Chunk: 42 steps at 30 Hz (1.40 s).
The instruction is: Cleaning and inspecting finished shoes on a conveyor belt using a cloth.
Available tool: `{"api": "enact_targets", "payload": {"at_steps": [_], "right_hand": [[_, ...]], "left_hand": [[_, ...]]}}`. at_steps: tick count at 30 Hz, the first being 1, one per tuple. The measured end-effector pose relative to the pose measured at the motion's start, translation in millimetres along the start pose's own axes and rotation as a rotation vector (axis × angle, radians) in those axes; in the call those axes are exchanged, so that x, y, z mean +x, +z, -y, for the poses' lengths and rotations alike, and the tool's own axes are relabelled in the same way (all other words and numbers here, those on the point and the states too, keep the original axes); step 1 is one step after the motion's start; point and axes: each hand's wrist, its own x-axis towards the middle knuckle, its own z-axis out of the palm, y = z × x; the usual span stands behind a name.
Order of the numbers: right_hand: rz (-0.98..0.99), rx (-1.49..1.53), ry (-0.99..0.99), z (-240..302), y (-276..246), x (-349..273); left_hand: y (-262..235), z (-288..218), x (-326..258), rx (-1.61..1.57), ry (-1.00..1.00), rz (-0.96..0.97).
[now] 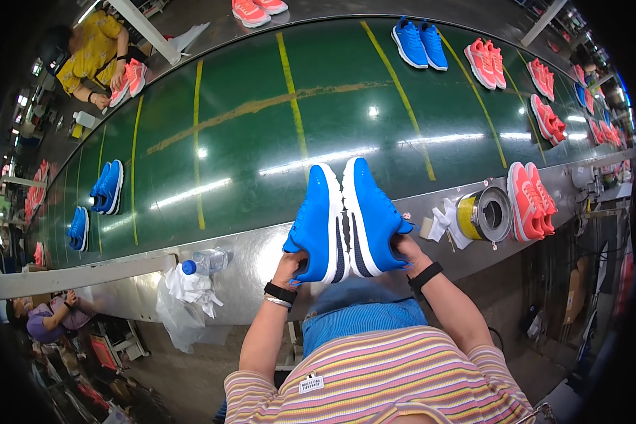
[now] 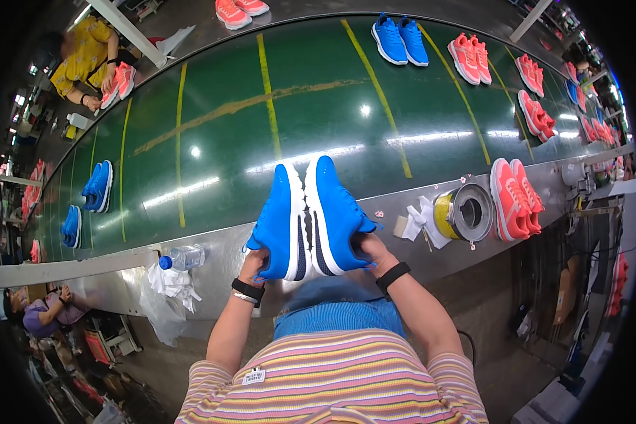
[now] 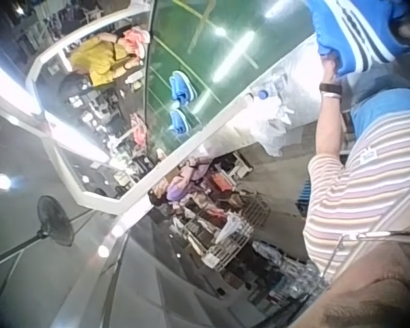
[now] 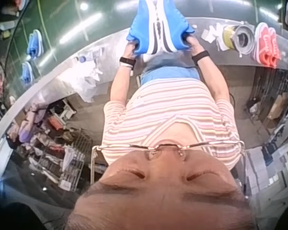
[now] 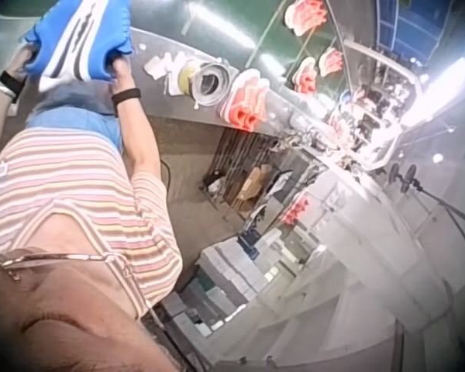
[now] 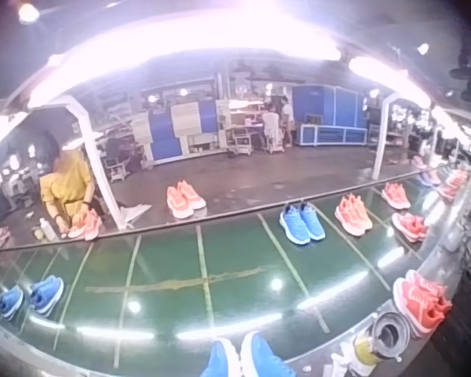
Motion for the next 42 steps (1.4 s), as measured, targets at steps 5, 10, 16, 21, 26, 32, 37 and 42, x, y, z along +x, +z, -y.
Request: {"api": "enact_targets", "payload": {"at_steps": [5,10,16,21,26,32,37,42], "right_hand": [[-0.031,0.018,-0.008,13,-8,2],[-0.143,-0.154,0.084,69,18,18],[-0.169,-0.474,-0.112,208,-27,42],[-0.398,-1.414,-0.217,291,-119,89],[-0.624,-1.412,-0.294,301,-219,108],[-0.33,-1.21,-0.378,286,-256,51],[-0.827,-0.852,-0.664,286,-279,-156],[-1.198,-1.526,-0.322,234,-346,-227]], "left_hand": [[11,-4,18,0.029,0.014,0.036],[22,-19,40,0.009,0.054,0.082],[144,-58,102,0.416,0.107,0.085],[244,-38,202,0.347,0.217,0.228],[330,21,283,0.424,0.096,0.114],[362,74,322,0.771,-0.022,0.087],[363,69,327,0.884,-0.026,0.161],[361,58,292,0.911,-0.029,0.093]]}}
